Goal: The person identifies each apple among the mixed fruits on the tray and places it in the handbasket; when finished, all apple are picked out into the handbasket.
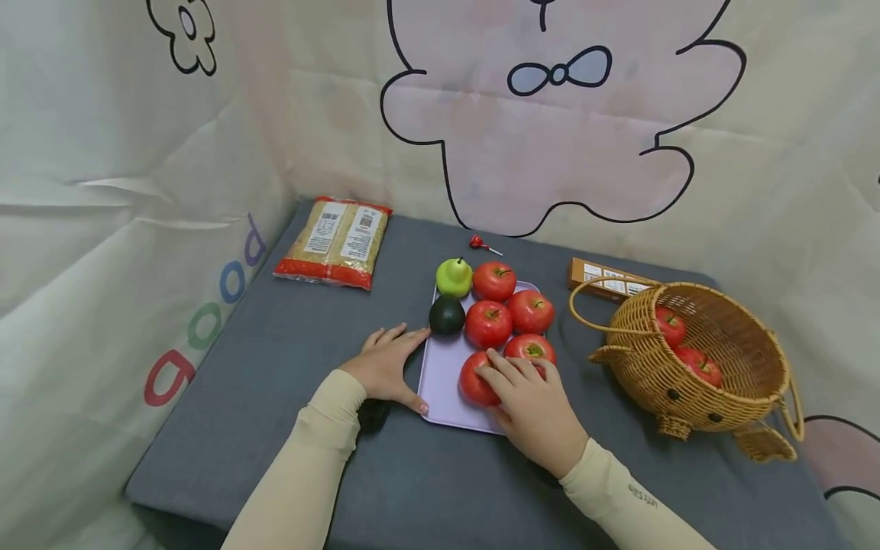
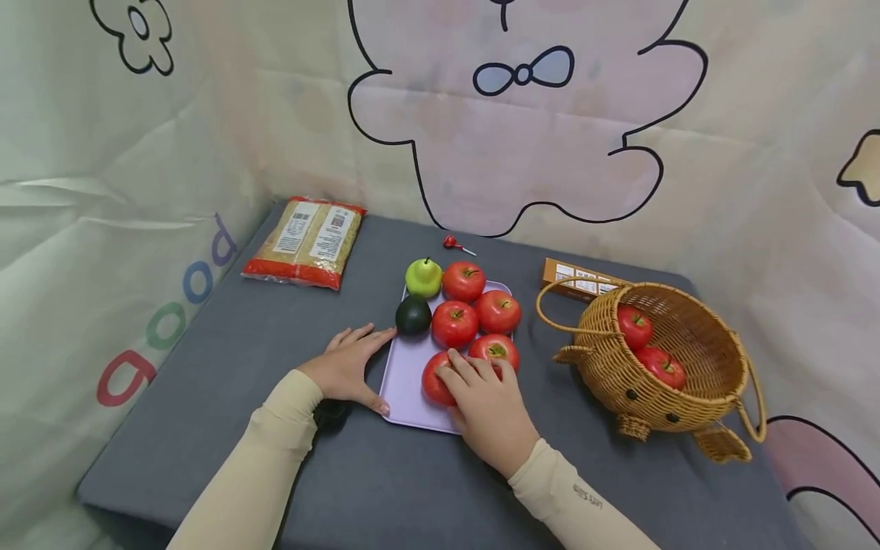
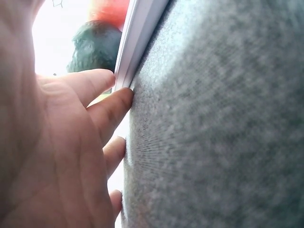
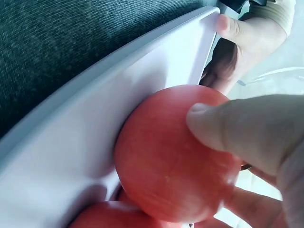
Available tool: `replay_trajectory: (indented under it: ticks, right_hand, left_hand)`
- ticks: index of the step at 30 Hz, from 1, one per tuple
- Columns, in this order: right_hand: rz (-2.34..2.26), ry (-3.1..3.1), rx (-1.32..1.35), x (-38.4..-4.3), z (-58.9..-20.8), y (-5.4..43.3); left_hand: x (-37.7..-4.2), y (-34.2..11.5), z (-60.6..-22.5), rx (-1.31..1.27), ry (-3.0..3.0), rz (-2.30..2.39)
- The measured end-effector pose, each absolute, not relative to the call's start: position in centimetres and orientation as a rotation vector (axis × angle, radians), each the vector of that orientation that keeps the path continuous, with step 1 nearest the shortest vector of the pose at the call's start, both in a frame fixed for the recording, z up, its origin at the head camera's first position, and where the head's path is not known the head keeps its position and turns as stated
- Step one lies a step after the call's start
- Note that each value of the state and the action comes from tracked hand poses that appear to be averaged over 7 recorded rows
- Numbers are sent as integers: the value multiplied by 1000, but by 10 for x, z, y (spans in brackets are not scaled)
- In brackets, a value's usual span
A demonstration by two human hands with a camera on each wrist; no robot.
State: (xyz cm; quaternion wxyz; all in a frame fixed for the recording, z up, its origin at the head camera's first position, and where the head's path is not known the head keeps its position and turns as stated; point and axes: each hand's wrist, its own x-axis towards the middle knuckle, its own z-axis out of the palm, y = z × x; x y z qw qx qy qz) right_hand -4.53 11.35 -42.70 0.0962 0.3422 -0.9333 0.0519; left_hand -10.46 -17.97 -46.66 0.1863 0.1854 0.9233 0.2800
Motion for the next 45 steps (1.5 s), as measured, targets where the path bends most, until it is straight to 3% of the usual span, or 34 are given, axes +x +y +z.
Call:
replay_trajectory:
  ticks: [15, 23, 28, 32, 37, 41, 45]
  right_hand:
    - [232, -2815, 929, -42, -432, 101]
    - [180, -2862, 997, -43, -437, 54]
    - [310, -2698, 1161, -44, -411, 51]
    - [396, -2551, 1053, -57, -361, 93]
    - [467, -2635, 658, -101, -307, 180]
    - [447, -2889, 438, -140, -293, 235]
    - [323, -3137, 417, -168, -300, 261]
  left_hand:
    - [-104, -179, -471, 516, 2593, 791]
    - [-101, -228, -489, 502, 2622, 794]
    - [-86, -263, -493, 399, 2631, 817]
    - [-78, -275, -489, 352, 2630, 844]
    - [-76, -278, -486, 347, 2629, 850]
    - [-77, -276, -489, 352, 2617, 842]
    - [-79, -273, -491, 356, 2602, 836]
